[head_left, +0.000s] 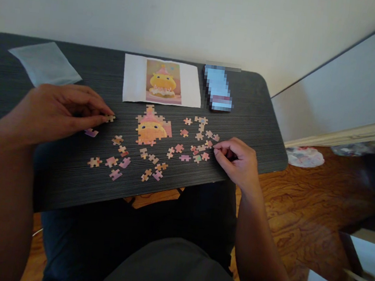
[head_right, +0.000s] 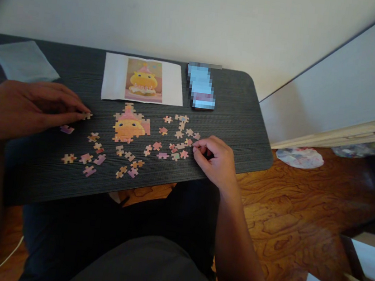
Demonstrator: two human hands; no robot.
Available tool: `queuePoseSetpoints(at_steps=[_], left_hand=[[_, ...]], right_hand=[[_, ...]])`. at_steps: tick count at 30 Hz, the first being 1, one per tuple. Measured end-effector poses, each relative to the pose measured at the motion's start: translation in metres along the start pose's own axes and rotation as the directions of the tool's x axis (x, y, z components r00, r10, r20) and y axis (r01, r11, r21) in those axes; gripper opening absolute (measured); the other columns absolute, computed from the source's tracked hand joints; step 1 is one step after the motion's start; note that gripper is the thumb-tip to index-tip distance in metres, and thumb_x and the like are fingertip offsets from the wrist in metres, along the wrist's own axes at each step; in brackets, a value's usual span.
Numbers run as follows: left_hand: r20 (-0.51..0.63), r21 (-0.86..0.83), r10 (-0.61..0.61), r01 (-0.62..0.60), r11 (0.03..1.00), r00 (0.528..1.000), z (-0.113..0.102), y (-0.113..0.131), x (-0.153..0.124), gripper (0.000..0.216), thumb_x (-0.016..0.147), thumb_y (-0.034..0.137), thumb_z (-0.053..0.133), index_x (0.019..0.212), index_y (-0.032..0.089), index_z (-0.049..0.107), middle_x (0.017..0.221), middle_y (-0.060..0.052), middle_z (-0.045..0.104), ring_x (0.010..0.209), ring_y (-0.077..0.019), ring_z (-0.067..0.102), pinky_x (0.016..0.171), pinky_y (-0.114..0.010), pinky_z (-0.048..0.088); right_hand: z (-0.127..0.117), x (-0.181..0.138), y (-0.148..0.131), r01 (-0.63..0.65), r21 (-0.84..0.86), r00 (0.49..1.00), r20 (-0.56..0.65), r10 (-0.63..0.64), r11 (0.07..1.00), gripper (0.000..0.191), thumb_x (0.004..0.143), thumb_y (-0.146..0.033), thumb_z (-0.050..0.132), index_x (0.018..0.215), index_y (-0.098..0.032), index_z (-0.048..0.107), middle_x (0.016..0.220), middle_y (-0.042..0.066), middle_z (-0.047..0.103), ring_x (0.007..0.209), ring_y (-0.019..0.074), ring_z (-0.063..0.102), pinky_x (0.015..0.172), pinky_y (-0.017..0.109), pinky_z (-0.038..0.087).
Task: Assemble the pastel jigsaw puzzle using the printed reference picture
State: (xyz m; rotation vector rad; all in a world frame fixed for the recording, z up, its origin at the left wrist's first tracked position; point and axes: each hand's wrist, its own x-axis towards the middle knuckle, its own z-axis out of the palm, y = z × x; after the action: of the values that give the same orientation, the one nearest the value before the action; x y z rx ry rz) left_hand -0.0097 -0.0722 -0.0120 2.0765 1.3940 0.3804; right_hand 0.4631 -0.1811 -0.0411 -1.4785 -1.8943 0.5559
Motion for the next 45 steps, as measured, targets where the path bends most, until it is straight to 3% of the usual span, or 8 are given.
queuePoseSetpoints(at_steps=[4,11,17,22,28,32,39,45], left_hand=[[0.012,0.003,-0.025,0.025,1.000,1.000,-0.002,0.006,0.001,0.031,0.097,0.049,0.078,0.116,0.026,0.087,0.124,-0.002,0.084,0.094,-0.0209,0.076,0.079,-0.032,0.059],[0.013,-0.063,-0.013,0.013,0.998,1.000,-0.003,0.018,0.002,0.031,0.090,0.040,0.078,0.112,0.019,0.087,0.119,-0.010,0.084,0.094,-0.0211,0.076,0.075,-0.030,0.060],[0.018,-0.075,-0.026,0.027,0.997,1.000,0.002,0.001,0.002,0.033,0.096,0.039,0.078,0.121,0.020,0.086,0.120,-0.008,0.084,0.096,-0.0201,0.077,0.079,-0.030,0.061],[-0.122,-0.152,0.006,-0.024,0.988,0.993,0.010,-0.004,0.001,0.027,0.098,0.038,0.077,0.111,0.018,0.088,0.112,-0.008,0.084,0.096,-0.0202,0.079,0.083,-0.032,0.061],[-0.330,-0.163,-0.032,-0.023,0.986,0.943,0.013,0.001,0.000,0.021,0.098,0.028,0.080,0.109,0.012,0.088,0.104,-0.007,0.084,0.091,-0.0179,0.077,0.084,-0.031,0.058],[-0.411,-0.136,-0.030,-0.029,0.990,0.911,0.013,0.000,0.001,0.024,0.098,0.027,0.081,0.110,0.008,0.088,0.100,-0.008,0.083,0.087,-0.0156,0.074,0.080,-0.028,0.055],[-0.421,-0.068,-0.007,-0.024,0.997,0.907,0.014,-0.001,0.002,0.027,0.099,0.029,0.078,0.111,0.008,0.089,0.095,-0.007,0.081,0.079,-0.0139,0.069,0.072,-0.028,0.050],[-0.422,-0.067,-0.010,-0.020,0.998,0.907,0.014,-0.001,0.001,0.027,0.098,0.030,0.078,0.111,0.010,0.090,0.099,-0.008,0.083,0.082,-0.0156,0.072,0.073,-0.029,0.051]], right_hand=[[0.001,-0.001,0.000,0.034,-0.018,0.999,0.035,-0.033,0.999,0.024,0.107,-0.031,0.073,0.127,-0.036,0.085,0.091,0.001,0.070,0.082,0.0218,0.065,0.077,0.042,0.052],[0.003,-0.002,0.004,0.050,-0.061,0.999,0.022,-0.048,0.997,0.026,0.108,-0.030,0.071,0.127,-0.037,0.087,0.096,0.003,0.073,0.088,0.0242,0.070,0.080,0.044,0.055],[0.002,-0.003,0.003,0.066,-0.041,0.998,0.009,-0.065,0.997,0.026,0.108,-0.030,0.071,0.129,-0.034,0.087,0.093,0.002,0.071,0.084,0.0225,0.068,0.078,0.041,0.054],[0.005,0.008,-0.004,0.137,-0.092,0.990,0.050,-0.133,0.986,0.033,0.113,-0.030,0.063,0.140,-0.031,0.082,0.101,0.004,0.072,0.095,0.0245,0.069,0.085,0.043,0.052],[0.020,0.044,-0.020,0.246,-0.316,0.961,0.202,-0.188,0.916,0.047,0.118,-0.036,0.051,0.162,-0.035,0.068,0.109,0.007,0.064,0.107,0.0292,0.062,0.094,0.048,0.047],[0.031,0.059,-0.024,0.261,-0.415,0.957,0.227,-0.179,0.871,0.045,0.118,-0.034,0.051,0.158,-0.031,0.072,0.112,0.009,0.063,0.113,0.0321,0.061,0.096,0.051,0.045],[0.035,0.053,-0.014,0.233,-0.273,0.969,0.140,-0.201,0.933,0.040,0.117,-0.033,0.054,0.148,-0.029,0.078,0.107,0.007,0.065,0.108,0.0298,0.064,0.096,0.049,0.047],[0.035,0.053,-0.012,0.159,-0.093,0.986,-0.040,-0.164,0.983,0.027,0.111,-0.029,0.065,0.131,-0.028,0.082,0.101,0.004,0.071,0.098,0.0263,0.071,0.089,0.045,0.052]])
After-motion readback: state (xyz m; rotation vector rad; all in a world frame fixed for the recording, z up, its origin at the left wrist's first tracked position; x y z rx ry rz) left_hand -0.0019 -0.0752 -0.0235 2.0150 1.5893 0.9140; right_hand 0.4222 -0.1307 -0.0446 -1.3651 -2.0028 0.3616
